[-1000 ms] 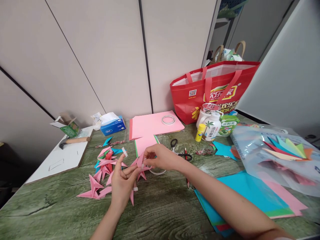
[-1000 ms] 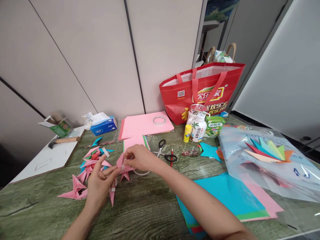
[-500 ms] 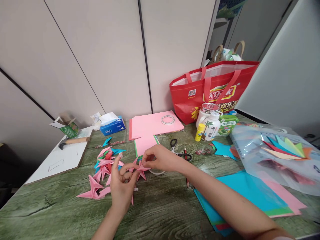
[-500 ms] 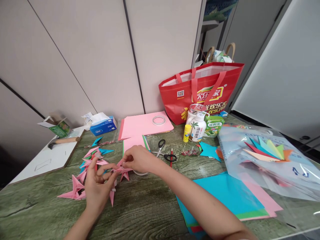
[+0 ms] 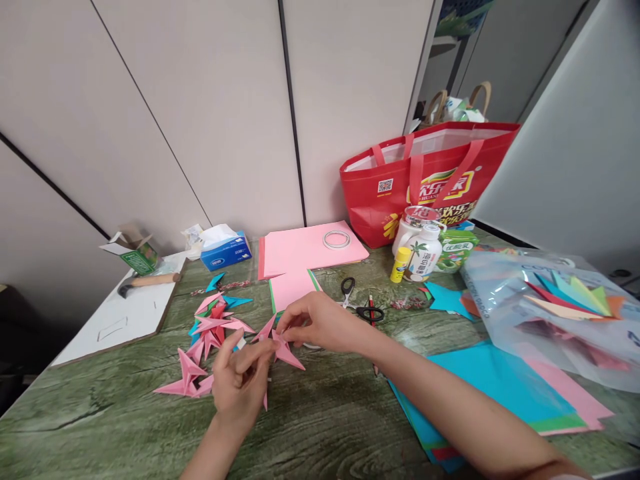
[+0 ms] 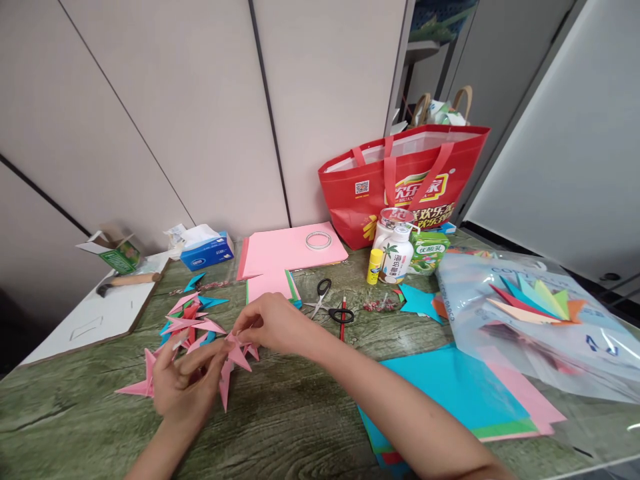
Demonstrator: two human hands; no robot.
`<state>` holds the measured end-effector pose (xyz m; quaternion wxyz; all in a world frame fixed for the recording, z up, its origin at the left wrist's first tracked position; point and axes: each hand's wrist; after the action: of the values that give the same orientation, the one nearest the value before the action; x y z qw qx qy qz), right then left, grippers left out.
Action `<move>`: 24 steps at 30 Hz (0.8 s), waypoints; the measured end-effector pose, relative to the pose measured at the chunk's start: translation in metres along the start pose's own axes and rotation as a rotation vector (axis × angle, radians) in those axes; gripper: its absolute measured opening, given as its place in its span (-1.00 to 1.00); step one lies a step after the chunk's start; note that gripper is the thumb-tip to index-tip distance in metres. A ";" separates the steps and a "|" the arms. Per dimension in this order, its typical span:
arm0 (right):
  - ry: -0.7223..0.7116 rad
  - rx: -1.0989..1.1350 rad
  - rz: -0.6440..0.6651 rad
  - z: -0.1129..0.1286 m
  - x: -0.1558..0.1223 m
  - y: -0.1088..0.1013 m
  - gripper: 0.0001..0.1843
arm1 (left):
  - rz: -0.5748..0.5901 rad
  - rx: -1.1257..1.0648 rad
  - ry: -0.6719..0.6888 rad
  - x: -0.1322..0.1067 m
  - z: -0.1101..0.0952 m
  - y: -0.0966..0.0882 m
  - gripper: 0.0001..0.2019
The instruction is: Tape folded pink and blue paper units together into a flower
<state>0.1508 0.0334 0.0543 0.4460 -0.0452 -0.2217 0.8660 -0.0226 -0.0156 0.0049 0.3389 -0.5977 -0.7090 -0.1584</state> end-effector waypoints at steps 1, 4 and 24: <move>0.011 0.033 0.001 0.000 0.000 0.001 -0.86 | 0.010 0.028 0.049 0.001 -0.002 0.000 -0.54; 0.032 0.115 0.012 -0.001 0.000 0.004 -0.89 | 0.025 0.119 0.213 0.002 -0.004 -0.001 -0.51; 0.169 0.205 0.053 0.001 0.003 0.000 -0.87 | 0.074 0.181 0.266 -0.018 0.024 -0.018 -0.51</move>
<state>0.1488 0.0349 0.0559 0.4424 -0.0779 -0.0924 0.8886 -0.0456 -0.0180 -0.0219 0.4879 -0.5641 -0.6469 -0.1590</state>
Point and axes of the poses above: each hand's wrist, its own x-axis towards the middle knuckle, its own y-axis out of the palm, z = x × y, and after that the axes turned 11 degrees about -x, right-handed
